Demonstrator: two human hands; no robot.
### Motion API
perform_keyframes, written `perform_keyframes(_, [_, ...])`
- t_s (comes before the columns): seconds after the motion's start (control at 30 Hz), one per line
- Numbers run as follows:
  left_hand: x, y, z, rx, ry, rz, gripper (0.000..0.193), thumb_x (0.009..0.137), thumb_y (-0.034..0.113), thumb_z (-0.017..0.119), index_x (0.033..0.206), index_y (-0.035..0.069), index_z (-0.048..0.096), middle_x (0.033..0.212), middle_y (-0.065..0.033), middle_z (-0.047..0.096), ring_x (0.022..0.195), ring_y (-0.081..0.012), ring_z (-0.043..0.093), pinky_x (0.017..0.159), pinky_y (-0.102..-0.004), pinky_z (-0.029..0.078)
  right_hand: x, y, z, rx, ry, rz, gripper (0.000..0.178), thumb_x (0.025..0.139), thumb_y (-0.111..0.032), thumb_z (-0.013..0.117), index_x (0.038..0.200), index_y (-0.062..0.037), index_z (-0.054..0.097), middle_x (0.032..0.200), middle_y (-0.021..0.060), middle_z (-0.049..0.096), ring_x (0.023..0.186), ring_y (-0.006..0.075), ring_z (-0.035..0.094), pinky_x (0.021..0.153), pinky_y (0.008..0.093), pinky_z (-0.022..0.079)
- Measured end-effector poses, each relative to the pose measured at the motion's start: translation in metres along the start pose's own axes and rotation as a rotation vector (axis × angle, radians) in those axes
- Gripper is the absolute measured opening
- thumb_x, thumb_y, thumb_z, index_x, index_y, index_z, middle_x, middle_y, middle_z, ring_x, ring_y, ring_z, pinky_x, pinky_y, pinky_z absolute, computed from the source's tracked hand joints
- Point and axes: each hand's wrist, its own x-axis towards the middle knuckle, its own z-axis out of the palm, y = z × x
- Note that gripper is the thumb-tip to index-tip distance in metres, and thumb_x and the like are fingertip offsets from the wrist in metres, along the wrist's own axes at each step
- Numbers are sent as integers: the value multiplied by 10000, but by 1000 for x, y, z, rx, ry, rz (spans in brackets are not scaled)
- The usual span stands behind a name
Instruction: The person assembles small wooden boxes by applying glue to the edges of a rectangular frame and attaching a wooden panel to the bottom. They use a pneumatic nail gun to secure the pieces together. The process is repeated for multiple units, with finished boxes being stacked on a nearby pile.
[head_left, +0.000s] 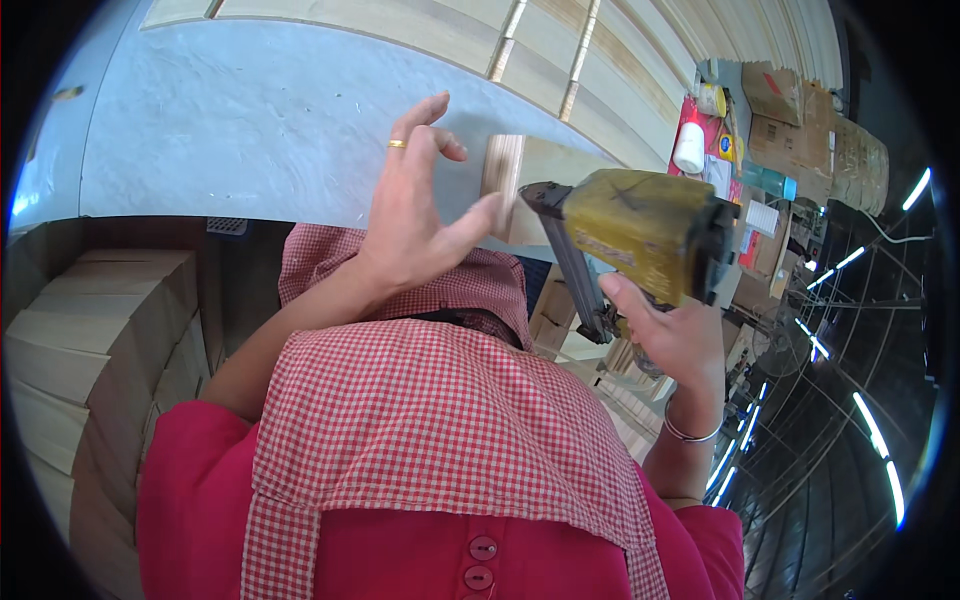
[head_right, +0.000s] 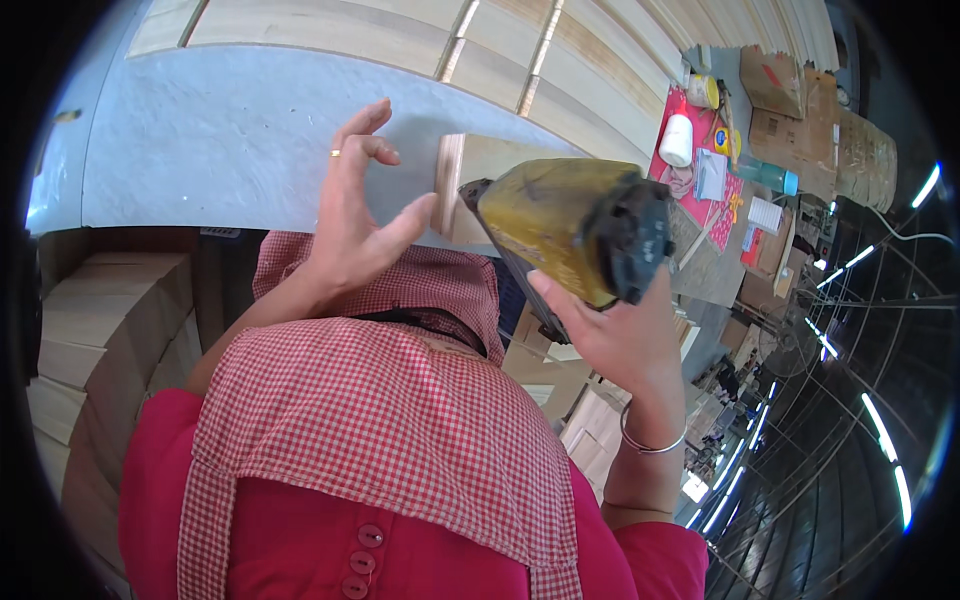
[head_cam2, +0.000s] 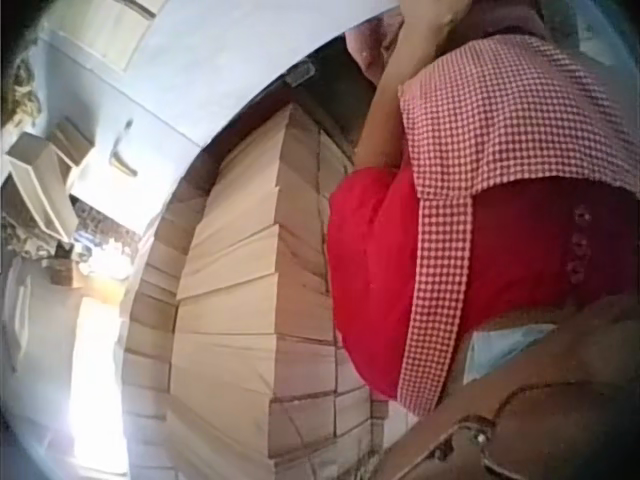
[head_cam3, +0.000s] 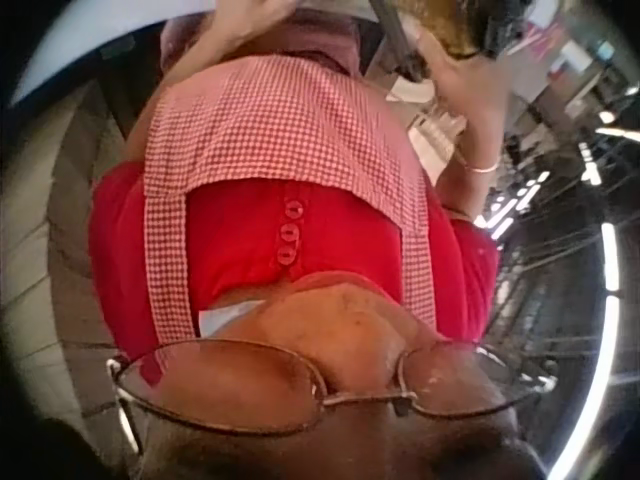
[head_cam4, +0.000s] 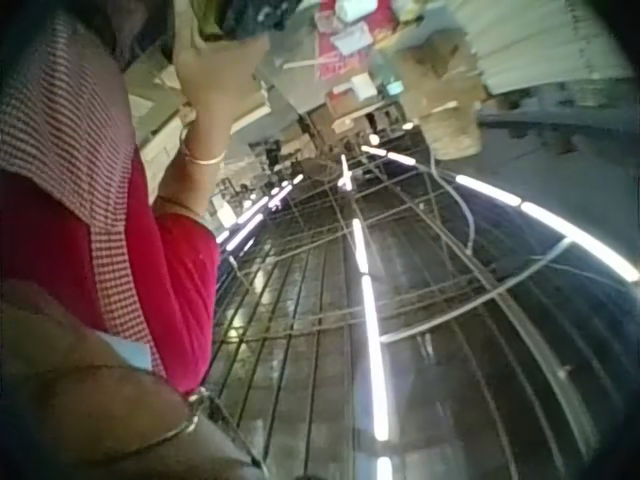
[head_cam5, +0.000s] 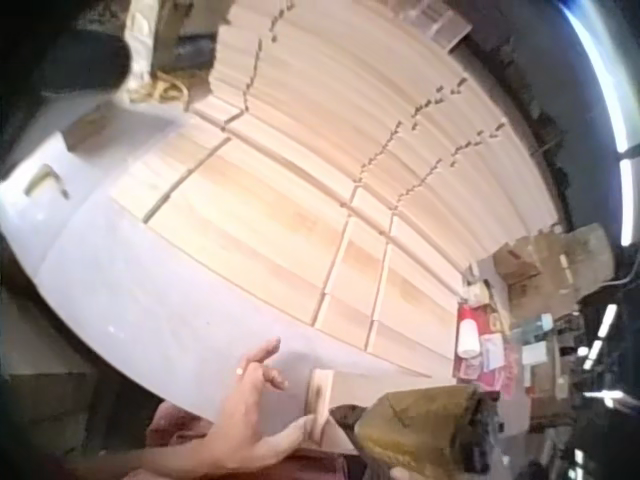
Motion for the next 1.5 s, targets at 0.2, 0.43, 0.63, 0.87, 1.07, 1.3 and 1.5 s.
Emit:
perform_keyframes(0.2, [13,10,14,193,-59,-39,635,676,292,910,1082,31,497,1494,-324,371,1300,-464,461,1040,-555,404,26,-6,-11,81,72,113,392,873,-167,825,1163,47,672,1058,102,744,965,161,696,865,330,546])
perform_keyframes(0.43, [14,9,13,210,-64,-38,609,651,290,921,1037,47,517,1504,-303,371,1284,-444,468,1004,-535,412,37,-7,-16,25,6,71,405,883,-170,817,1185,52,663,1077,105,745,968,163,695,873,331,540])
perform_keyframes(0.63, [13,8,14,221,-80,-36,607,650,293,920,1036,50,520,1503,-294,376,1269,-422,477,992,-522,413,39,-4,-16,34,-6,98,410,884,-170,813,1198,43,658,1082,106,746,977,173,696,886,329,533])
perform_keyframes(0.87, [12,11,16,229,-78,-46,597,659,290,916,1040,53,523,1487,-279,398,1271,-414,481,1002,-521,407,33,5,-8,112,45,110,331,919,-309,789,885,12,713,610,-11,593,495,59,518,467,247,417])
perform_keyframes(1.07, [27,26,11,330,-188,144,574,694,292,895,1060,49,526,1509,-239,410,1337,-382,453,1099,-551,352,22,38,-23,95,236,197,306,913,-287,793,863,-3,691,602,-10,586,475,63,510,454,244,407])
perform_keyframes(1.3, [47,66,77,612,-539,400,595,720,375,854,1113,42,555,1439,-264,481,1396,-388,411,1174,-600,266,19,72,-53,95,237,284,308,911,-287,793,905,-5,670,600,-18,565,470,62,499,443,242,407])
perform_keyframes(1.5, [55,58,100,679,-627,369,617,663,328,870,1127,49,574,1329,-241,535,1284,-364,474,1120,-527,338,23,77,-57,139,172,255,330,910,-311,793,908,-5,670,645,-12,577,487,65,509,448,247,427])
